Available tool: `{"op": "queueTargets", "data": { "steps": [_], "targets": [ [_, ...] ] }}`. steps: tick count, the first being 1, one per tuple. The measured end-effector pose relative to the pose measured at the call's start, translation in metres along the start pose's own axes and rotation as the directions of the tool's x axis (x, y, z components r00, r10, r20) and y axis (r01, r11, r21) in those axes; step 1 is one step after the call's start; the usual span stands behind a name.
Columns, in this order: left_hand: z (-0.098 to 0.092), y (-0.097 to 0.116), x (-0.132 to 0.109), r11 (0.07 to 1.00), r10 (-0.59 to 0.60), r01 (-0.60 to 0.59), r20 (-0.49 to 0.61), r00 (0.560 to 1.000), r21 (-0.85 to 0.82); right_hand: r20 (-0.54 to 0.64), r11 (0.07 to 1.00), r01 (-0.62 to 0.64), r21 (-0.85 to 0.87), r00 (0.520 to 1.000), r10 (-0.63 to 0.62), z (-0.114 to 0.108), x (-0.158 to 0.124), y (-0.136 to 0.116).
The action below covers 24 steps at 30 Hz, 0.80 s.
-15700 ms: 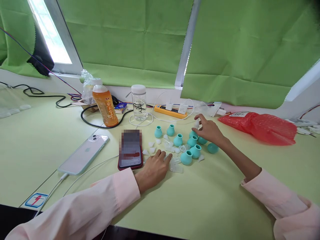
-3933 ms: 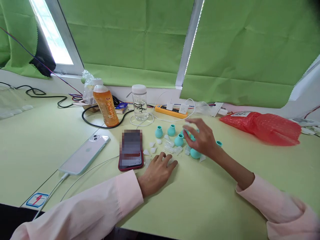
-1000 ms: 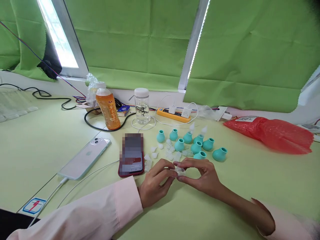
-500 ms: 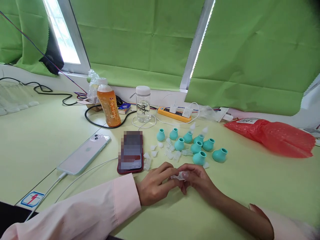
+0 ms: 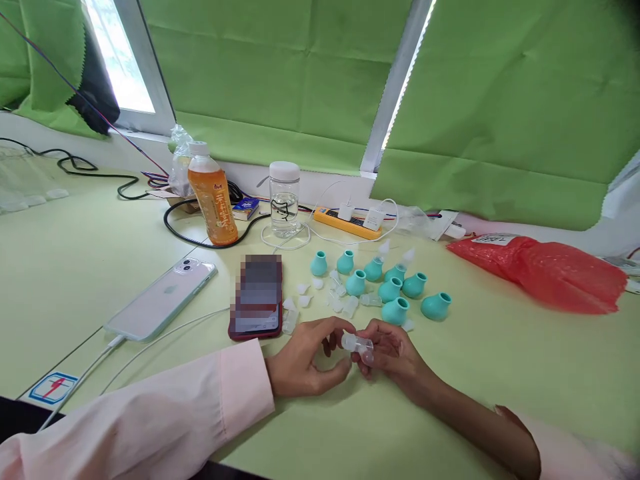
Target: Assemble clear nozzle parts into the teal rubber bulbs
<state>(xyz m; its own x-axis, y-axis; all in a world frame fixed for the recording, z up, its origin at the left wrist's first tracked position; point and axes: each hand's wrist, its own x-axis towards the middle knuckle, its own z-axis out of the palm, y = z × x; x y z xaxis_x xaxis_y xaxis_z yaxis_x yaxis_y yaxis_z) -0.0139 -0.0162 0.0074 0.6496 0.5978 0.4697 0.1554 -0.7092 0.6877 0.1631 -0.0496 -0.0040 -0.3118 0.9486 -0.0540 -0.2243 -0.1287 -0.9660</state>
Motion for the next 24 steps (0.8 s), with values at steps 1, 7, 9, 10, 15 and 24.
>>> {"op": "queueTargets", "data": {
  "steps": [1, 7, 9, 10, 15, 24],
  "targets": [
    [0.0, 0.001, 0.0, 1.0, -0.006, 0.006, 0.031, 1.0, -0.017, 0.002, 1.0, 0.011, -0.005, 1.0, -0.011, 0.0, 0.0, 0.001],
    [0.007, -0.002, -0.001, 1.0, 0.01, -0.01, -0.012, 1.0, 0.001, 0.033, 0.998, 0.047, -0.037, 0.998, -0.046, 0.0, 0.0, 0.004],
    [0.009, -0.004, -0.002, 1.0, 0.011, -0.01, -0.031, 0.999, 0.017, 0.025, 0.998, 0.048, -0.05, 0.999, -0.047, 0.0, 0.001, 0.004],
    [0.009, -0.004, -0.002, 1.0, 0.011, -0.01, -0.036, 0.999, 0.026, 0.019, 0.998, 0.042, -0.054, 0.999, -0.041, 0.0, 0.002, 0.004],
    [0.005, -0.003, -0.002, 0.995, 0.084, -0.082, -0.032, 0.996, 0.048, 0.001, 0.998, 0.029, -0.058, 1.0, -0.029, 0.001, 0.001, 0.005],
    [0.0, -0.007, 0.005, 0.939, -0.003, 0.053, -0.145, 0.989, 0.341, -0.227, 0.915, 0.088, -0.395, 0.955, -0.19, -0.005, -0.003, 0.008]
  ]
}}
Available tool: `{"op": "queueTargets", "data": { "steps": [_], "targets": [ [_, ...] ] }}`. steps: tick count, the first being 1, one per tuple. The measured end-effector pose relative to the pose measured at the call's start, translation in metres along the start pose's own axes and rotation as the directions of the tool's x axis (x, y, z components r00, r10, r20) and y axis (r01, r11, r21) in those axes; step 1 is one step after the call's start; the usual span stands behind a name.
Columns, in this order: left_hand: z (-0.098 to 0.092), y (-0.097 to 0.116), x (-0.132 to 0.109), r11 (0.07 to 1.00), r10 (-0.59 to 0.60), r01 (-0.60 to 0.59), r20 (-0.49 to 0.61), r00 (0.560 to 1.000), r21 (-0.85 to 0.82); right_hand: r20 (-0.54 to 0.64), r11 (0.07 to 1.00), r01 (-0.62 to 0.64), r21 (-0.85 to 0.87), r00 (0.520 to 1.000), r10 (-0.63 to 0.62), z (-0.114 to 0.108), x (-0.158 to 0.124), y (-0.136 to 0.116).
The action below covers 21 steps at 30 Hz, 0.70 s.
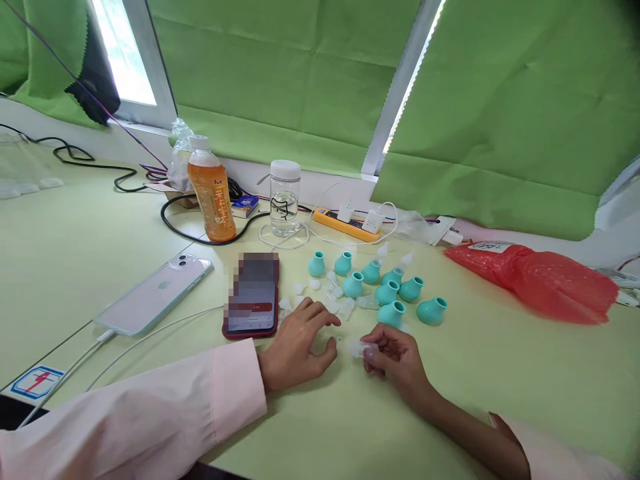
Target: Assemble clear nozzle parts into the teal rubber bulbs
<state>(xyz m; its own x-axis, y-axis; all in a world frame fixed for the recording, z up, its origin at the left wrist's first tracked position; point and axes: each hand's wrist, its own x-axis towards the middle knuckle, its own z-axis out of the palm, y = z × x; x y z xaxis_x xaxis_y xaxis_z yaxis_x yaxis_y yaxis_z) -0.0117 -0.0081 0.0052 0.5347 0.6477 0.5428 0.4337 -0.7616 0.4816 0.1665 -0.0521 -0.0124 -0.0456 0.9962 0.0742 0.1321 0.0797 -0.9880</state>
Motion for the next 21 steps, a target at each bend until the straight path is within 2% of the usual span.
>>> {"op": "queueTargets", "data": {
  "steps": [2, 4, 7, 8, 9, 10, 13, 15, 18, 21],
  "targets": [
    [0.003, -0.002, -0.001, 0.998, 0.014, -0.017, 0.058, 0.998, 0.054, 0.002, 0.981, 0.123, -0.151, 0.992, -0.125, 0.001, -0.003, 0.0],
    [0.006, -0.004, -0.002, 0.995, 0.045, -0.054, 0.109, 0.993, 0.081, -0.02, 0.907, 0.298, -0.296, 0.948, -0.318, -0.002, -0.003, -0.004],
    [0.007, -0.006, -0.003, 0.994, 0.065, -0.08, 0.176, 0.982, 0.078, -0.076, 0.72, 0.507, -0.474, 0.791, -0.607, -0.02, 0.002, -0.022],
    [0.007, -0.007, -0.003, 0.995, 0.061, -0.075, 0.186, 0.981, 0.068, -0.086, 0.66, 0.53, -0.533, 0.742, -0.665, -0.028, 0.005, -0.032],
    [0.007, -0.007, -0.003, 0.996, 0.056, -0.068, 0.19, 0.98, 0.058, -0.095, 0.612, 0.514, -0.601, 0.714, -0.694, -0.037, 0.008, -0.042],
    [0.007, -0.007, -0.003, 0.997, 0.052, -0.062, 0.19, 0.98, 0.048, -0.089, 0.581, 0.467, -0.667, 0.724, -0.684, -0.046, 0.011, -0.052],
    [0.007, -0.007, -0.003, 0.998, 0.054, -0.06, 0.186, 0.981, 0.028, -0.04, 0.564, 0.311, -0.765, 0.851, -0.524, -0.067, 0.021, -0.073],
    [0.006, -0.006, -0.004, 0.998, 0.059, -0.064, 0.185, 0.981, 0.02, -0.009, 0.572, 0.247, -0.782, 0.914, -0.407, -0.074, 0.026, -0.074],
    [0.006, -0.006, -0.004, 0.998, 0.059, -0.062, 0.185, 0.981, 0.014, 0.02, 0.574, 0.19, -0.796, 0.957, -0.288, -0.076, 0.033, -0.065],
    [0.006, -0.006, -0.004, 0.998, 0.055, -0.058, 0.19, 0.98, 0.013, 0.02, 0.565, 0.149, -0.811, 0.974, -0.228, -0.074, 0.037, -0.058]
  ]
}}
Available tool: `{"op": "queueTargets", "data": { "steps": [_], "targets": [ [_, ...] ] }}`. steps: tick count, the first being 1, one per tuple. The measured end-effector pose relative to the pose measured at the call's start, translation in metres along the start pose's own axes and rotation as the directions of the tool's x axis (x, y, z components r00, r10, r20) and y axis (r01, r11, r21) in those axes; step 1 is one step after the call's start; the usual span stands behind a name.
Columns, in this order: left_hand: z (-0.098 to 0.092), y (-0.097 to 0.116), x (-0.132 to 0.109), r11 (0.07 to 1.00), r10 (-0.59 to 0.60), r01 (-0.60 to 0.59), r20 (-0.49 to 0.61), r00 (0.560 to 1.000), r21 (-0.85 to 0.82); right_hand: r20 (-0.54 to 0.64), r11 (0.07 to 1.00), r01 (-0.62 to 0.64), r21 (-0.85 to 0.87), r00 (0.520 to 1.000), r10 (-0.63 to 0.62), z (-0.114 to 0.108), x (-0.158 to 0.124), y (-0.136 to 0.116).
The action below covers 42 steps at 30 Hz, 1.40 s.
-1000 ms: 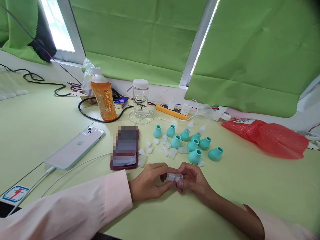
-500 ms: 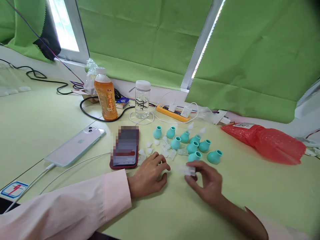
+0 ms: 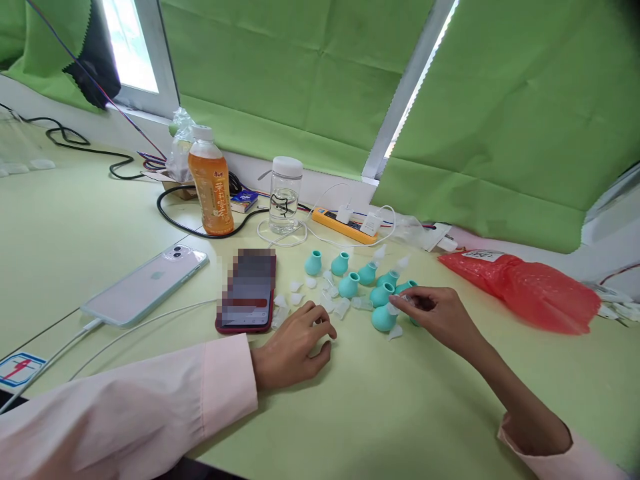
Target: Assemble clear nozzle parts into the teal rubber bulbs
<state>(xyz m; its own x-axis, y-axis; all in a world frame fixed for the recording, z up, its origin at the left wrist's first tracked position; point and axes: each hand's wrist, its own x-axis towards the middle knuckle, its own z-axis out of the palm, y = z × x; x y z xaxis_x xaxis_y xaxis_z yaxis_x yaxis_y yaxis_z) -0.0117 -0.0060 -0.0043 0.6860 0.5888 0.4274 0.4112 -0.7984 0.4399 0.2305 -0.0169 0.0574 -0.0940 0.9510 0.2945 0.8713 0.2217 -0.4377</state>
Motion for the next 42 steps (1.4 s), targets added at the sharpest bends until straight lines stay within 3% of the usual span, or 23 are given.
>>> {"op": "queueTargets", "data": {
  "steps": [3, 10, 27, 42],
  "targets": [
    [0.0, 0.0, 0.0, 1.0, -0.005, 0.005, 0.014, 1.0, -0.005, 0.011, 1.0, -0.011, -0.026, 1.0, 0.011, 0.001, 0.001, -0.001],
    [0.0, 0.001, 0.0, 1.0, -0.013, 0.013, 0.025, 1.0, -0.003, -0.08, 0.998, 0.008, -0.057, 0.997, -0.012, 0.003, 0.002, 0.004],
    [0.001, 0.002, 0.002, 1.0, 0.007, -0.007, 0.02, 1.0, 0.001, 0.138, 0.973, 0.082, -0.217, 0.989, -0.053, -0.003, 0.006, -0.004],
    [-0.001, 0.004, 0.001, 0.999, 0.029, -0.029, 0.018, 0.999, 0.023, 0.205, 0.925, 0.094, -0.369, 0.979, -0.018, -0.008, 0.011, -0.014]
  ]
}}
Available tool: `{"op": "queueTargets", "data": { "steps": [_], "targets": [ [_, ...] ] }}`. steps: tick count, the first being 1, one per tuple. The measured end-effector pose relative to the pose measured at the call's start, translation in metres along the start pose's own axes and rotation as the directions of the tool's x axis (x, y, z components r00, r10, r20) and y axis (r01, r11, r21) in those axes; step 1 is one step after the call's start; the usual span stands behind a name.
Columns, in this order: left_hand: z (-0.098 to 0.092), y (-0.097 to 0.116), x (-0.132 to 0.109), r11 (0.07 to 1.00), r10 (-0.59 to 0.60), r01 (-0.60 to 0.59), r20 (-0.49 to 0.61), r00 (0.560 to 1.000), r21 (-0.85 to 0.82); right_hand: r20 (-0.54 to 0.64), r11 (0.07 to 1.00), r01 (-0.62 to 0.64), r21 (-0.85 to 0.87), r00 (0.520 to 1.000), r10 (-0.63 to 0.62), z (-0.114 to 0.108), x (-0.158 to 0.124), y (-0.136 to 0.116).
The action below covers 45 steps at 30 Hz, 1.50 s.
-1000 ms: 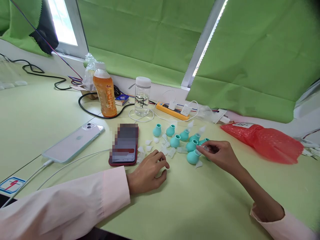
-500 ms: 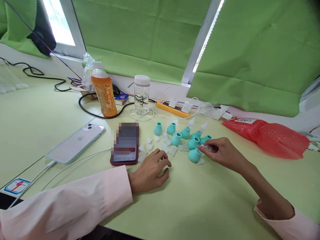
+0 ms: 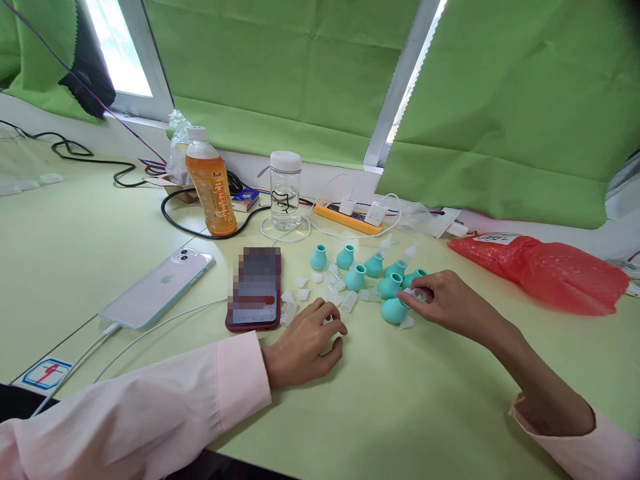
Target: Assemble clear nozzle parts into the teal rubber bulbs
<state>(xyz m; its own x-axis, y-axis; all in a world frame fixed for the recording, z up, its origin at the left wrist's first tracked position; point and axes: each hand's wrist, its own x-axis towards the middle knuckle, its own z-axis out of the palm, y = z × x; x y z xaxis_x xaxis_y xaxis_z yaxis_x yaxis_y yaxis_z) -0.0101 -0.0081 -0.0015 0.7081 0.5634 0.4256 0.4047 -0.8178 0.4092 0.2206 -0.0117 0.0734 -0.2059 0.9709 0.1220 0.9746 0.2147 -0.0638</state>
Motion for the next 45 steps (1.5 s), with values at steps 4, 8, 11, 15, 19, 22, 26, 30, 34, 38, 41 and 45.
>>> {"op": "queueTargets", "data": {
  "steps": [4, 8, 11, 15, 19, 22, 26, 30, 34, 38, 41, 45],
  "targets": [
    [0.0, 0.001, 0.0, 1.0, 0.007, -0.007, -0.006, 1.0, 0.001, -0.02, 0.999, 0.015, 0.04, 1.0, -0.015, 0.003, 0.001, 0.002],
    [0.001, 0.001, 0.0, 1.0, 0.028, -0.028, -0.019, 0.999, 0.004, -0.141, 0.999, 0.023, 0.049, 0.99, -0.016, 0.016, 0.002, 0.003],
    [0.001, 0.0, 0.0, 0.999, 0.045, -0.045, -0.041, 0.998, 0.005, -0.214, 1.0, -0.003, 0.009, 0.977, 0.005, 0.027, 0.004, 0.003],
    [-0.001, 0.001, -0.002, 0.998, 0.054, -0.058, -0.079, 0.995, -0.038, -0.284, 0.999, 0.016, 0.044, 0.959, -0.002, 0.029, 0.005, 0.0],
    [-0.007, 0.006, -0.003, 0.985, 0.036, -0.054, -0.11, 0.993, -0.163, -0.369, 0.931, 0.035, 0.364, 0.923, 0.11, 0.028, -0.005, -0.023],
    [-0.01, 0.008, -0.002, 0.973, 0.036, -0.058, -0.101, 0.994, -0.224, -0.229, 0.672, -0.003, 0.74, 0.939, 0.257, 0.039, -0.019, -0.05],
    [-0.008, 0.008, -0.004, 0.966, 0.101, -0.117, -0.078, 0.992, -0.231, -0.019, 0.308, -0.069, 0.949, 0.961, 0.276, 0.06, -0.033, -0.074],
    [-0.004, 0.01, -0.006, 0.979, 0.024, -0.046, -0.11, 0.994, -0.2, 0.052, 0.286, -0.099, 0.953, 0.985, 0.167, 0.072, -0.038, -0.074],
    [-0.004, 0.014, -0.004, 0.97, 0.008, -0.055, -0.196, 0.981, -0.237, -0.057, 0.472, 0.048, 0.88, 0.998, 0.004, 0.072, -0.043, -0.067],
    [-0.005, 0.015, -0.002, 0.949, -0.078, 0.003, -0.225, 0.971, -0.315, -0.112, 0.661, 0.151, 0.735, 0.989, -0.102, 0.07, -0.046, -0.061],
    [-0.003, 0.011, -0.001, 0.948, -0.084, 0.007, -0.23, 0.97, -0.32, -0.147, 0.757, 0.207, 0.62, 0.978, -0.147, 0.071, -0.043, -0.058],
    [0.001, 0.006, -0.002, 0.95, -0.06, -0.014, -0.228, 0.972, -0.312, -0.062, 0.746, 0.131, 0.653, 0.991, -0.12, 0.07, -0.041, -0.059]
  ]
}}
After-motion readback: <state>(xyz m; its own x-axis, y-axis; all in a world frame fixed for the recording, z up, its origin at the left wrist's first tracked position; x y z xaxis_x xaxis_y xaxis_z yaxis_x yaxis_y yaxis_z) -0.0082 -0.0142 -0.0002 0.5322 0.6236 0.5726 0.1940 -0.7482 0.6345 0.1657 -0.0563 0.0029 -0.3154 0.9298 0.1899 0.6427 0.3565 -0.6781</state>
